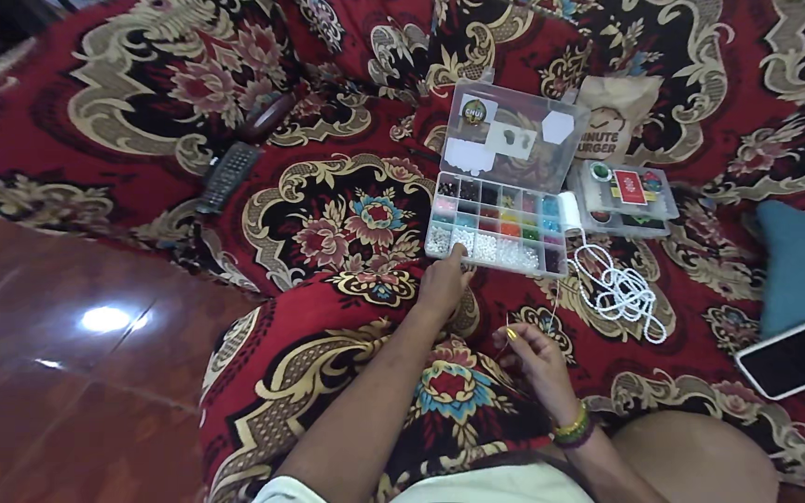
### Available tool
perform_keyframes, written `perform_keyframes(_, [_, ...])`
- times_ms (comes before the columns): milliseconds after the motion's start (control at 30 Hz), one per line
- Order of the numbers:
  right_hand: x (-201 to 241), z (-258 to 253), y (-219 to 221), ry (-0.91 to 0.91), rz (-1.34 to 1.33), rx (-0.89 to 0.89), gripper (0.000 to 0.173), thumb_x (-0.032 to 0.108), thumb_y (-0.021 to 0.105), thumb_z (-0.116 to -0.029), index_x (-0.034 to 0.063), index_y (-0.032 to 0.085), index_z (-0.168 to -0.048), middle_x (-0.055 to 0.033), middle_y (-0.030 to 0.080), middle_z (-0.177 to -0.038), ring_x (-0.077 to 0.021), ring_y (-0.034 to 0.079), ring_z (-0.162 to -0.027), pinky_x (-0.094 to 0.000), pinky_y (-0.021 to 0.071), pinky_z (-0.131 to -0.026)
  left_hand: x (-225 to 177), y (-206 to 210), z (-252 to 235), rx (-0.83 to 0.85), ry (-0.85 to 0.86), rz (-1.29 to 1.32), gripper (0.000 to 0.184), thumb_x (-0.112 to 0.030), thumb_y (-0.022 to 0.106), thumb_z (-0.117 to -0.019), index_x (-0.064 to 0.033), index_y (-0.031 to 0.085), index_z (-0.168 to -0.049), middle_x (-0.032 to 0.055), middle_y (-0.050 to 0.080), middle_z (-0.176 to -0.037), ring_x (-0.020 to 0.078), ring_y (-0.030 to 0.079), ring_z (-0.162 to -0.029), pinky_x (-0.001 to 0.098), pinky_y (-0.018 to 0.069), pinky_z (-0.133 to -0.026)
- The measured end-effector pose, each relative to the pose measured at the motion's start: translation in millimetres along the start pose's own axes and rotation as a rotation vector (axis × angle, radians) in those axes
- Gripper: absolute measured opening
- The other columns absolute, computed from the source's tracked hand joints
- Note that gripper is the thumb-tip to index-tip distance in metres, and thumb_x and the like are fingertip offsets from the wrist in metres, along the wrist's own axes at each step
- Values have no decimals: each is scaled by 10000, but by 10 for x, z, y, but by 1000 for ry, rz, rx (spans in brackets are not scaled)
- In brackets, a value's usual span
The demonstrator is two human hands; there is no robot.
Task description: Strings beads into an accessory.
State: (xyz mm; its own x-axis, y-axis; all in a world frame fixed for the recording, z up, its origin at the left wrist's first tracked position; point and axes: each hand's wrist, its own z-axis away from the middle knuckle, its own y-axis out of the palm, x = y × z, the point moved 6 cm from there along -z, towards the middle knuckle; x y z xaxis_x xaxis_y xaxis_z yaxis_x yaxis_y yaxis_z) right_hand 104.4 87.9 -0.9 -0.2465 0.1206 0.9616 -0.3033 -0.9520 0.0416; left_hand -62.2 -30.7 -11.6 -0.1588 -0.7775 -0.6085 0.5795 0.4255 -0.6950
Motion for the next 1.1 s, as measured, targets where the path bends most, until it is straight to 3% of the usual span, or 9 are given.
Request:
perform_keyframes(367, [25, 6, 13, 22, 4, 8, 228, 38, 465, -1019, -28, 677, -1068, -51, 748, -988, -104, 727, -804, -252, 618, -691, 39, 20, -27, 9, -16, 28, 463, -230, 543, -1066, -17, 435, -1463, 263, 680, -1121, 425, 676, -1062, 563, 503, -975])
perform_keyframes(767, [31, 9, 1, 27, 6, 5, 224, 35, 475, -1022, -29, 683, -1073, -54, 747, -981, -107, 725, -807, -250, 617, -727, 39, 17, -52, -51, 64, 191, 340, -214, 469, -1096, -18, 496, -1373, 159, 712, -894, 259, 702, -738, 418, 573, -753])
perform_keyframes(967, [26, 3, -6, 20, -2, 7, 226, 37, 474, -1021, -25, 687, -1063, -50, 748, -978, -104, 724, -802, -251, 618, -724, 41, 7, -51, -71, 38, 382, 288, -194, 417, -1114, -8, 507, -1314, 81, 682, -781, 120, 614, -575, 292, 529, -600])
perform_keyframes(1100, [22, 6, -3, 12, 13, 0, 226, 40, 481, -1016, -27, 693, -1059, -47, 751, -972, -98, 725, -798, -239, 616, -728, 54, -19, -46, -153, 71, 563, 244, -166, 451, -1102, 14, 513, -1256, 62, 687, -753, 74, 572, -512, 239, 492, -534])
